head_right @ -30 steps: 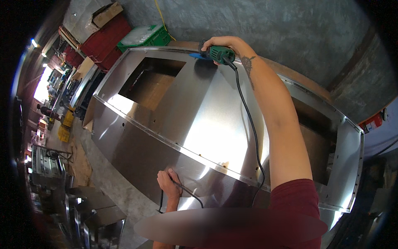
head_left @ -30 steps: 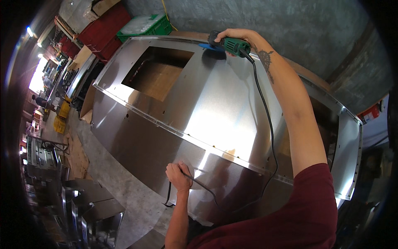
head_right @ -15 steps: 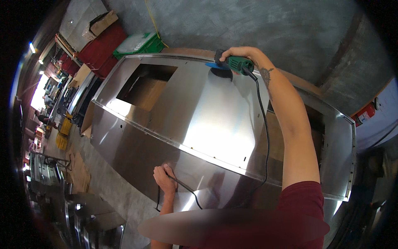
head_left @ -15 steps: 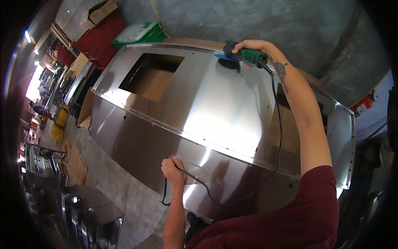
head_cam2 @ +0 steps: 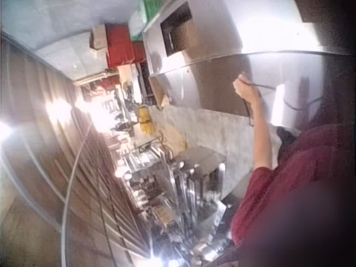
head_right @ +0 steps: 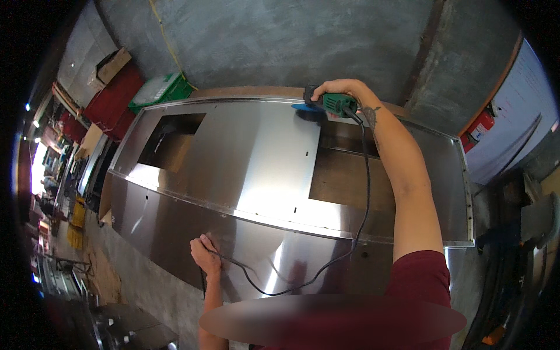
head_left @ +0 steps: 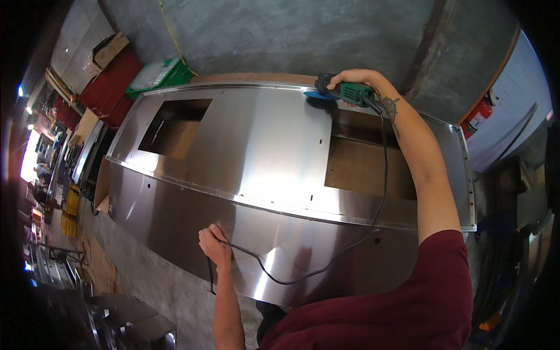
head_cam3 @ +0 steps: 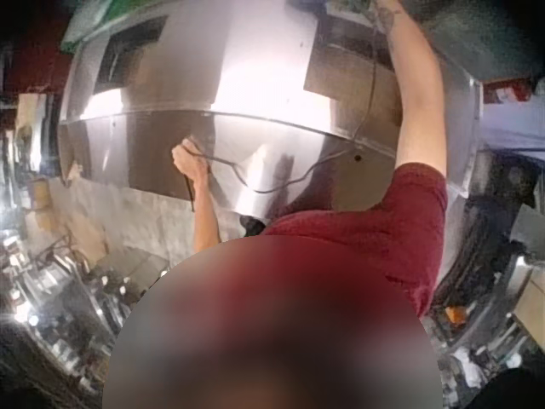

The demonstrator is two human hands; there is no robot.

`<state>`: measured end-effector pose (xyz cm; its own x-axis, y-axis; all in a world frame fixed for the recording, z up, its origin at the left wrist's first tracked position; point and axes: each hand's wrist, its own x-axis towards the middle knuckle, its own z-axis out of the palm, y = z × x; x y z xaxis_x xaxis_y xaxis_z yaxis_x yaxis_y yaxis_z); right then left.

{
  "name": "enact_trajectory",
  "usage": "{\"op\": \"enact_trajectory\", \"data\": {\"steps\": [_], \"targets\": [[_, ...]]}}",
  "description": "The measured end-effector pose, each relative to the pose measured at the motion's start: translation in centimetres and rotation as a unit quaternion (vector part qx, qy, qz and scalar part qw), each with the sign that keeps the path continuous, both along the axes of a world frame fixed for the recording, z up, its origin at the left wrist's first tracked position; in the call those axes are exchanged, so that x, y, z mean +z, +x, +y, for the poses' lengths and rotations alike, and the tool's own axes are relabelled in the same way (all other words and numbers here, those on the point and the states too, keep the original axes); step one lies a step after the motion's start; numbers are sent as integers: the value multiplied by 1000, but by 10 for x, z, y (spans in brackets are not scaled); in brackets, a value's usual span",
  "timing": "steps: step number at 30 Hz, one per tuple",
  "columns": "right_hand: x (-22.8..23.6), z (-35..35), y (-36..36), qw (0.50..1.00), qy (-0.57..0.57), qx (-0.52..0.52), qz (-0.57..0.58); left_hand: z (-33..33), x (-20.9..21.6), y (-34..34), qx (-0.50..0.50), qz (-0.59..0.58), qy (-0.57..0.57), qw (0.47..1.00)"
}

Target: The person positions a large stainless steel unit, then kneels to change the disc on an angle grinder. They proceed to polish the surface of the metal unit with the grinder, moving the tool across the top and edges.

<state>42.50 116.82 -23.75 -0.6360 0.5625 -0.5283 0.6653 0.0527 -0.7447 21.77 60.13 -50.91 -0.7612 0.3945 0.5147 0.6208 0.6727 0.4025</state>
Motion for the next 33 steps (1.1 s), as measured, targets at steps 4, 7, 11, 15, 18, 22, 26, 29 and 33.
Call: {"op": "enact_trajectory", "data": {"steps": [4,7,11,15,18,22,26,29,33], "targets": [[2,11,47,999,-36,10,11,-5,8,13,-32,-80,33,996],[-1,16,79,999,-12,-45,-1,-9,14,31,-37,-68,18,997],[4,25,123,996,-35,-79,-35,-13,24,56,-52,-46,47,997],[9,32,168,993,-31,-98,-52,-15,32,77,-61,-71,30,995],[5,37,200,990,-44,-124,-55,-15,36,89,-67,-106,15,992],[1,46,242,988,-45,-133,-60,-9,34,100,-66,-136,3,989],[-3,55,284,988,-27,-134,-75,1,30,109,-102,-119,1,988],[0,61,316,987,-28,-131,-92,7,30,115,-108,-136,-10,985],[-5,63,350,983,-10,-155,-99,12,31,124,-127,-131,-11,983]]}}
